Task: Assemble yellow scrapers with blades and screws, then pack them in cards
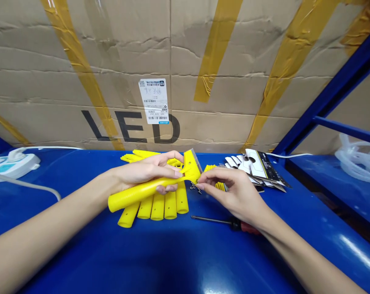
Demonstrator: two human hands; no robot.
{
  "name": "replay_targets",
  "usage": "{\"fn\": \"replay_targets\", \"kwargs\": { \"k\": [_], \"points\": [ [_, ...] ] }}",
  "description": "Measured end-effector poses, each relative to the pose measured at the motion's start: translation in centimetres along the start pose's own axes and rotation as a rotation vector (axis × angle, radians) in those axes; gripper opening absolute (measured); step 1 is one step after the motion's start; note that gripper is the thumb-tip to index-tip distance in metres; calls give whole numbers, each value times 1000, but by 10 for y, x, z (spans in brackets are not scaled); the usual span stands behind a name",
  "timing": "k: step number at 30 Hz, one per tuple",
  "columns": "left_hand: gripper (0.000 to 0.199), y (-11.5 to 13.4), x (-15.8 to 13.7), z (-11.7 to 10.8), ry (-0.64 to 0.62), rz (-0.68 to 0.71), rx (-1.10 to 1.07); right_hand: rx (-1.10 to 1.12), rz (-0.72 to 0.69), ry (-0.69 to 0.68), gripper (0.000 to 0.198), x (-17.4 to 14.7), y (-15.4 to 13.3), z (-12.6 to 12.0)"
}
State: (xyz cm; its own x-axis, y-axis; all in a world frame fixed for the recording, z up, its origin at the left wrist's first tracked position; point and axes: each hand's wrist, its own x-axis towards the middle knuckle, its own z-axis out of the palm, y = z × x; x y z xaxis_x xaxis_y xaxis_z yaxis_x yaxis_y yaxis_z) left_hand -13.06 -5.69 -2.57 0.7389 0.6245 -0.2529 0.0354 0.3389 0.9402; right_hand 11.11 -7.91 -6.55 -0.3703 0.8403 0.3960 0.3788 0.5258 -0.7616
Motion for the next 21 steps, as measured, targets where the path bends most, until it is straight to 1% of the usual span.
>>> {"fn": "replay_targets", "kwargs": {
  "k": [4,7,11,13,15,19,21],
  "points": [
    [26,1,-1,1,2,2,20,-50,-28,32,7,2,-2,1],
    [26,3,-1,2,-21,3,45,-75,-50,71,3,2,1,1],
    [25,5,-1,6,-24,16,81,8,-31,31,1,2,5,0],
    [26,5,-1,7,-17,11,76,32,-24,36,3,2,5,-1],
    [28,6,-2,9,-20,7,81,62,8,56,10,2,5,-1],
    [27,8,-4,10,-31,28,143,243,147,72,41,4,3,-1],
    [26,10,-4,10,-32,39,163,307,223,64,51,5,4,-1]
  ]
}}
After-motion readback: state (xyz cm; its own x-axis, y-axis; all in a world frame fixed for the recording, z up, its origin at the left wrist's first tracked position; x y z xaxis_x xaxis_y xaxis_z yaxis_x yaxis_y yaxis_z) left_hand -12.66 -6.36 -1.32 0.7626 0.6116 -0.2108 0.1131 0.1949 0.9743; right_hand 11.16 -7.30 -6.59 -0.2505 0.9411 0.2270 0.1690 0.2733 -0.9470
